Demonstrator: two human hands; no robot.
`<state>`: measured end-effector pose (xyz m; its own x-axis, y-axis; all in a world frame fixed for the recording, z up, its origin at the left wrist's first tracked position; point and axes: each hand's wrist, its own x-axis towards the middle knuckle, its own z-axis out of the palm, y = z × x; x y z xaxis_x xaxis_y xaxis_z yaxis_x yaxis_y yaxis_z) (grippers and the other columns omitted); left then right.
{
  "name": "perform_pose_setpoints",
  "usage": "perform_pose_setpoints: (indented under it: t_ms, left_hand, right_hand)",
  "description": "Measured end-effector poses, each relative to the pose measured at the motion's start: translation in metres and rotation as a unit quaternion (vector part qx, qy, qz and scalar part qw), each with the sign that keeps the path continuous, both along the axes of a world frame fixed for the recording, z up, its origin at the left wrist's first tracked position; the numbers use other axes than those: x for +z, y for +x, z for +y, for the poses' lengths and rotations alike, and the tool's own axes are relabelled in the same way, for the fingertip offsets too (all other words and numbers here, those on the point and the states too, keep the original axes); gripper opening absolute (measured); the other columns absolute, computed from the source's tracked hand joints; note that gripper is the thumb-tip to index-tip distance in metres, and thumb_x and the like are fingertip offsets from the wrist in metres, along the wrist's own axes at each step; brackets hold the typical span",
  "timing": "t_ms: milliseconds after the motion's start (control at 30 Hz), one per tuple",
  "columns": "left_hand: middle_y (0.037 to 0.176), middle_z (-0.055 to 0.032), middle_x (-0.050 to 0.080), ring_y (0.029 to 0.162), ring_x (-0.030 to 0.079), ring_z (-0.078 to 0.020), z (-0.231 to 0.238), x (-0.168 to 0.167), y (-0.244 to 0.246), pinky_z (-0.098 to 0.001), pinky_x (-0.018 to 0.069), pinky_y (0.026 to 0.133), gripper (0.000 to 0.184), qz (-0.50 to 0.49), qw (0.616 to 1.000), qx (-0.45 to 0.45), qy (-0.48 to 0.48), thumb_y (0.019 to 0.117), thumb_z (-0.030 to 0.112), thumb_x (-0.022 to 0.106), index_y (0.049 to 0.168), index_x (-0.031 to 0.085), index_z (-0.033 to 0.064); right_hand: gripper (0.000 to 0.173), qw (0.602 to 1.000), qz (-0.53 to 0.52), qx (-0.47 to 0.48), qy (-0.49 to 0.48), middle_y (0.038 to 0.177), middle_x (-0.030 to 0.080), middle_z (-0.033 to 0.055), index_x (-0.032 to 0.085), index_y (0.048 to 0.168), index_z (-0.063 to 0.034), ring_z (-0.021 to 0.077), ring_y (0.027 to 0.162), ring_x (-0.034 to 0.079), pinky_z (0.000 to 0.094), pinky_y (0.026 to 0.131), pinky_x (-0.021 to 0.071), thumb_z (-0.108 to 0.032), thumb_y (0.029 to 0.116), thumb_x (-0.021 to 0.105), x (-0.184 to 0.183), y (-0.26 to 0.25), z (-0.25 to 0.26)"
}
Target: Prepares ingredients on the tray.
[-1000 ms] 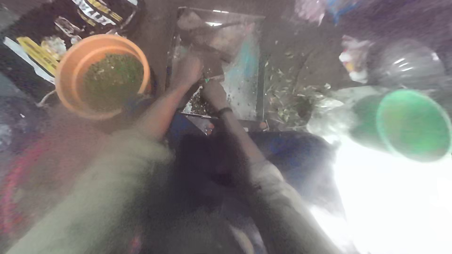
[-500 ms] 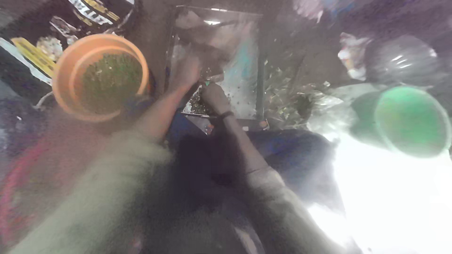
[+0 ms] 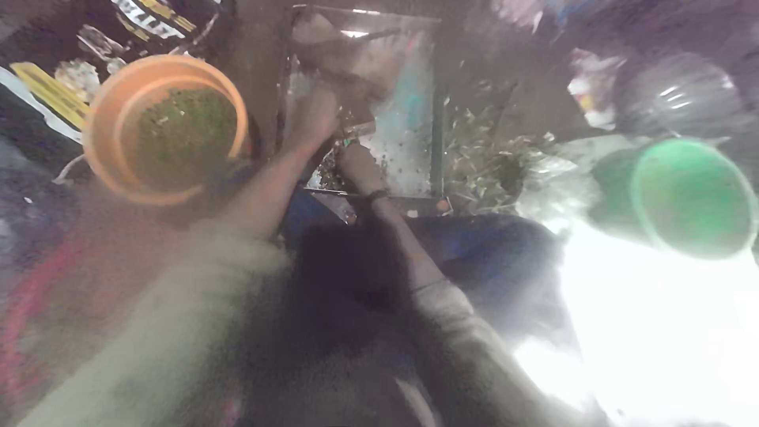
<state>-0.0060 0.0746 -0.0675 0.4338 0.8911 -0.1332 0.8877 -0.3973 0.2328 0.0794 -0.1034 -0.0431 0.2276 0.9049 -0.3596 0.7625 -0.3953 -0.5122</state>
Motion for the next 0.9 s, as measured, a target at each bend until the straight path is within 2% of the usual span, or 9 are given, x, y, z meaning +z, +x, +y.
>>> perform_pose_setpoints:
  t_ms: [100, 233, 333, 433, 533, 633, 733, 833, 900]
  left_hand:
    - [0.117, -0.0235, 0.071, 0.118, 0.065, -0.044, -0.006, 0.009, 0.002, -0.0649, 0.0508, 0.1, 0.019, 0.007, 1.0, 0.005, -0.016, 0.0961, 0.017, 0.065, 0.105, 0.075, 0.0034]
    - [0.111, -0.0212, 0.072, 0.111, 0.068, -0.0424, -0.005, 0.006, 0.002, -0.0653, 0.0543, 0.093, 0.018, 0.003, 1.0, 0.027, -0.011, 0.0948, 0.019, 0.065, 0.101, 0.077, 0.0062]
    - [0.111, -0.0198, 0.072, 0.111, 0.068, -0.0405, -0.005, 0.003, -0.001, -0.0638, 0.0544, 0.094, 0.02, 0.009, 1.0, 0.029, 0.004, 0.0956, 0.022, 0.065, 0.099, 0.075, 0.0058]
    - [0.114, -0.0188, 0.072, 0.113, 0.067, -0.0403, -0.01, 0.013, 0.004, -0.0671, 0.0516, 0.094, 0.017, 0.027, 0.999, 0.041, -0.003, 0.0925, 0.02, 0.067, 0.101, 0.077, 0.0091]
    - [0.117, -0.0199, 0.071, 0.115, 0.067, -0.0411, -0.01, 0.017, 0.007, -0.0657, 0.0533, 0.095, 0.018, 0.034, 0.999, 0.036, -0.014, 0.0953, 0.019, 0.064, 0.102, 0.075, 0.0066]
    - [0.12, -0.0215, 0.07, 0.117, 0.066, -0.0421, -0.01, 0.018, 0.006, -0.0641, 0.0538, 0.096, 0.02, 0.022, 0.999, 0.023, -0.016, 0.0975, 0.018, 0.063, 0.104, 0.075, 0.0036]
    - [0.116, -0.0211, 0.071, 0.113, 0.067, -0.0414, -0.008, 0.011, 0.002, -0.0651, 0.0545, 0.093, 0.023, 0.013, 1.0, 0.025, 0.006, 0.095, 0.023, 0.066, 0.099, 0.074, 0.0025]
    - [0.114, -0.0211, 0.07, 0.113, 0.067, -0.0406, -0.009, 0.011, 0.005, -0.0636, 0.0548, 0.093, 0.02, 0.021, 0.999, 0.031, -0.011, 0.0948, 0.021, 0.065, 0.098, 0.073, 0.0022]
    - [0.115, -0.0223, 0.07, 0.114, 0.067, -0.0413, -0.008, 0.011, 0.008, -0.0619, 0.0543, 0.096, 0.019, 0.02, 0.999, 0.027, -0.021, 0.0955, 0.018, 0.065, 0.1, 0.073, 0.0008]
  right_hand:
    - [0.041, 0.999, 0.025, 0.011, -0.027, 0.116, 0.067, 0.0279, 0.06, 0.125, 0.0054, 0.0442, 0.104, 0.069, 0.0616, 0.083, 0.0574, -0.031, 0.1095, 0.049, 0.015, -0.002, 0.017]
    - [0.031, 0.998, -0.026, 0.051, 0.016, 0.12, 0.068, 0.0206, 0.064, 0.124, -0.0006, 0.0361, 0.102, 0.071, 0.0539, 0.083, 0.0606, -0.023, 0.1028, 0.059, 0.034, 0.003, -0.009]
    - [0.033, 0.999, 0.008, 0.04, 0.002, 0.117, 0.068, 0.0246, 0.061, 0.125, 0.0025, 0.0414, 0.103, 0.07, 0.0594, 0.082, 0.0587, -0.024, 0.1069, 0.052, 0.048, 0.0, 0.001]
    - [0.04, 0.999, 0.026, 0.006, -0.027, 0.116, 0.066, 0.0288, 0.057, 0.127, 0.005, 0.046, 0.105, 0.068, 0.064, 0.082, 0.0571, -0.029, 0.1085, 0.048, 0.028, -0.003, 0.013]
    - [0.035, 1.0, 0.002, 0.011, -0.001, 0.114, 0.068, 0.0227, 0.062, 0.122, -0.0004, 0.0397, 0.097, 0.071, 0.0583, 0.078, 0.0597, -0.03, 0.1083, 0.049, 0.022, -0.003, 0.0]
    - [0.035, 0.997, -0.029, 0.052, -0.043, 0.136, 0.06, 0.0265, 0.059, 0.131, 0.0039, 0.0425, 0.119, 0.064, 0.0603, 0.093, 0.0562, -0.021, 0.1084, 0.049, 0.022, -0.001, 0.045]
    - [0.04, 0.993, -0.067, 0.085, -0.04, 0.129, 0.065, 0.0253, 0.067, 0.123, 0.0032, 0.0406, 0.12, 0.064, 0.0597, 0.096, 0.0542, -0.028, 0.1079, 0.047, -0.013, 0.003, 0.076]
    - [0.048, 0.996, -0.027, 0.023, -0.086, 0.123, 0.067, 0.0253, 0.057, 0.13, 0.0034, 0.0405, 0.114, 0.068, 0.0605, 0.091, 0.0556, -0.036, 0.1101, 0.041, -0.015, 0.0, 0.066]
    - [0.044, 0.997, -0.023, 0.011, -0.075, 0.124, 0.067, 0.0252, 0.056, 0.132, 0.0034, 0.0408, 0.115, 0.068, 0.0603, 0.092, 0.0555, -0.032, 0.1094, 0.043, -0.017, -0.001, 0.06]
